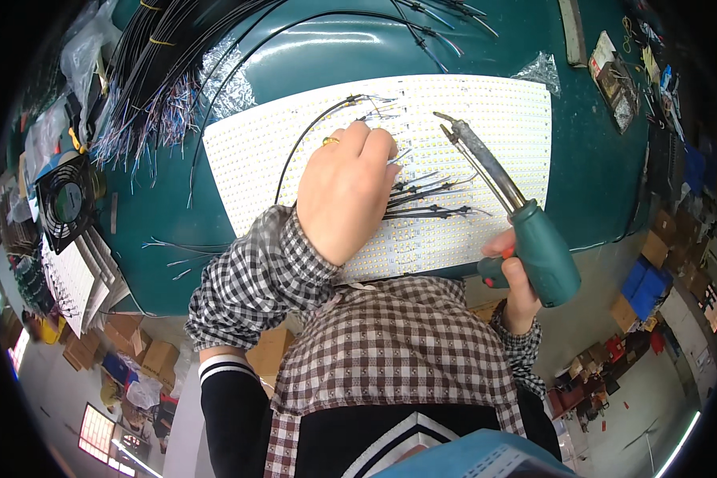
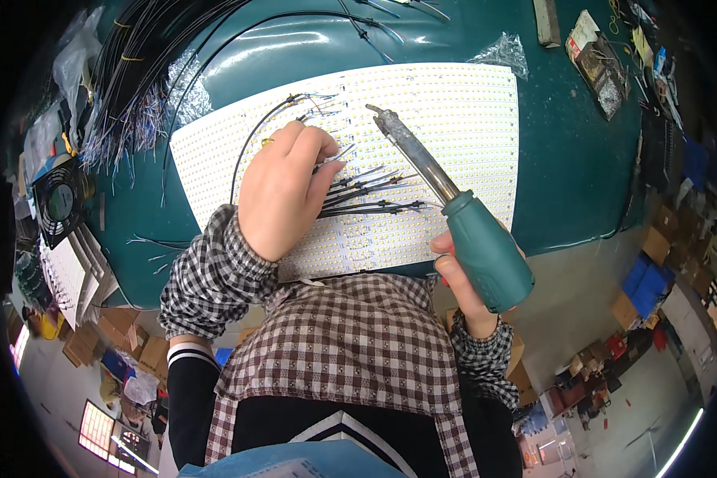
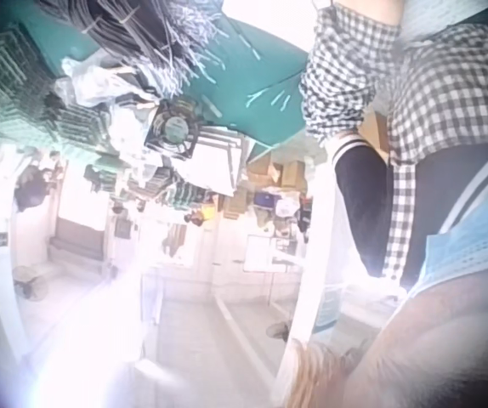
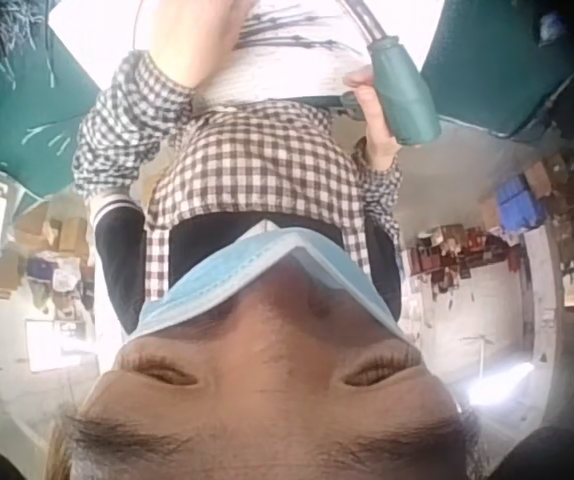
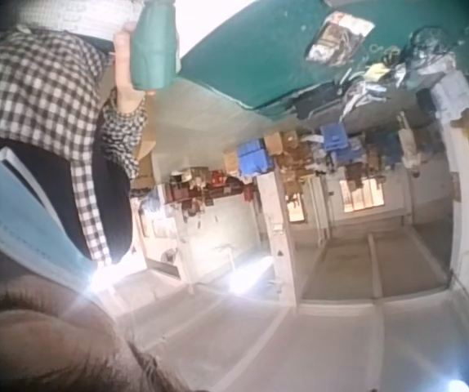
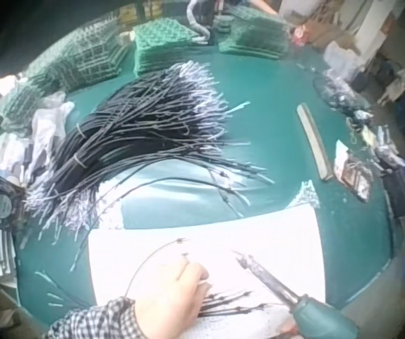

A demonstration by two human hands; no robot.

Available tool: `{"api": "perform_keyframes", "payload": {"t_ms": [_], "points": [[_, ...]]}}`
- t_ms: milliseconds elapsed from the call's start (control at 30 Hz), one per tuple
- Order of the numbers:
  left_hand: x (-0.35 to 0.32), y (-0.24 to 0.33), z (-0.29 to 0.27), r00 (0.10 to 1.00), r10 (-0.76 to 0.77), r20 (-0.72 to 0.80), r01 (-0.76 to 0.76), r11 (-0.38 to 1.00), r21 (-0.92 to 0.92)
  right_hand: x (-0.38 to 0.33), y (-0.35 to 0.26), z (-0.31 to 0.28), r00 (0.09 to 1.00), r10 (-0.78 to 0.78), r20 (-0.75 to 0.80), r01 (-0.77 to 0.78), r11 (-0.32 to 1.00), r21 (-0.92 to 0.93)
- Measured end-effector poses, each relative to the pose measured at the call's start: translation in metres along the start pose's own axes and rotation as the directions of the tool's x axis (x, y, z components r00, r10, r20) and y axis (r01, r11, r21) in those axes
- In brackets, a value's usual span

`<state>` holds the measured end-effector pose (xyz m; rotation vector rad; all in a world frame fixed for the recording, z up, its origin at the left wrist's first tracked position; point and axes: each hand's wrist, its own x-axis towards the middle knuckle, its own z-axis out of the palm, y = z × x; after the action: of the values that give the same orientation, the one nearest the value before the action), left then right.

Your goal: The person uses a soldering iron to attach black wires to a large LED panel. They hold the wires in place with one hand while applying heat and solder with the other, working sequentially along the panel's edge.

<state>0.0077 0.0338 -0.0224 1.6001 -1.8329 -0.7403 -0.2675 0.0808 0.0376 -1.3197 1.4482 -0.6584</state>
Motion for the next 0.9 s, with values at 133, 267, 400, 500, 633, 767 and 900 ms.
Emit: {"api": "perform_keyframes", "payload": {"t_ms": [133, 267, 400, 500, 633, 767, 900], "points": [[-0.003, 0.000, 0.001, 0.999, -0.046, 0.014, 0.047, 0.999, -0.012, -0.001, -0.001, 0.001, 1.000, 0.001, -0.003, -0.001, 1.000, 0.013], [0.000, -0.006, -0.006, 0.998, 0.020, 0.056, -0.018, 0.999, -0.038, -0.001, -0.002, 0.001, 1.000, -0.024, -0.007, 0.024, 0.999, 0.027], [0.004, -0.002, -0.017, 0.999, -0.043, -0.002, 0.042, 0.990, -0.133, 0.000, 0.000, 0.000, 1.000, -0.013, -0.002, 0.013, 0.999, 0.041], [0.007, -0.004, -0.016, 0.995, -0.103, -0.005, 0.101, 0.983, -0.156, 0.003, 0.000, 0.003, 0.997, -0.073, -0.003, 0.073, 0.997, 0.025], [0.014, -0.016, -0.009, 0.997, -0.081, -0.010, 0.080, 0.992, -0.103, 0.003, 0.001, 0.005, 0.997, -0.073, -0.013, 0.074, 0.996, 0.043], [0.020, -0.017, -0.006, 0.993, -0.111, -0.036, 0.100, 0.970, -0.221, 0.000, -0.001, 0.006, 1.000, -0.008, -0.029, 0.009, 1.000, 0.026], [0.019, -0.020, -0.005, 0.992, -0.120, -0.027, 0.108, 0.957, -0.268, 0.000, 0.000, 0.006, 1.000, 0.011, -0.020, -0.010, 1.000, 0.022]]}}
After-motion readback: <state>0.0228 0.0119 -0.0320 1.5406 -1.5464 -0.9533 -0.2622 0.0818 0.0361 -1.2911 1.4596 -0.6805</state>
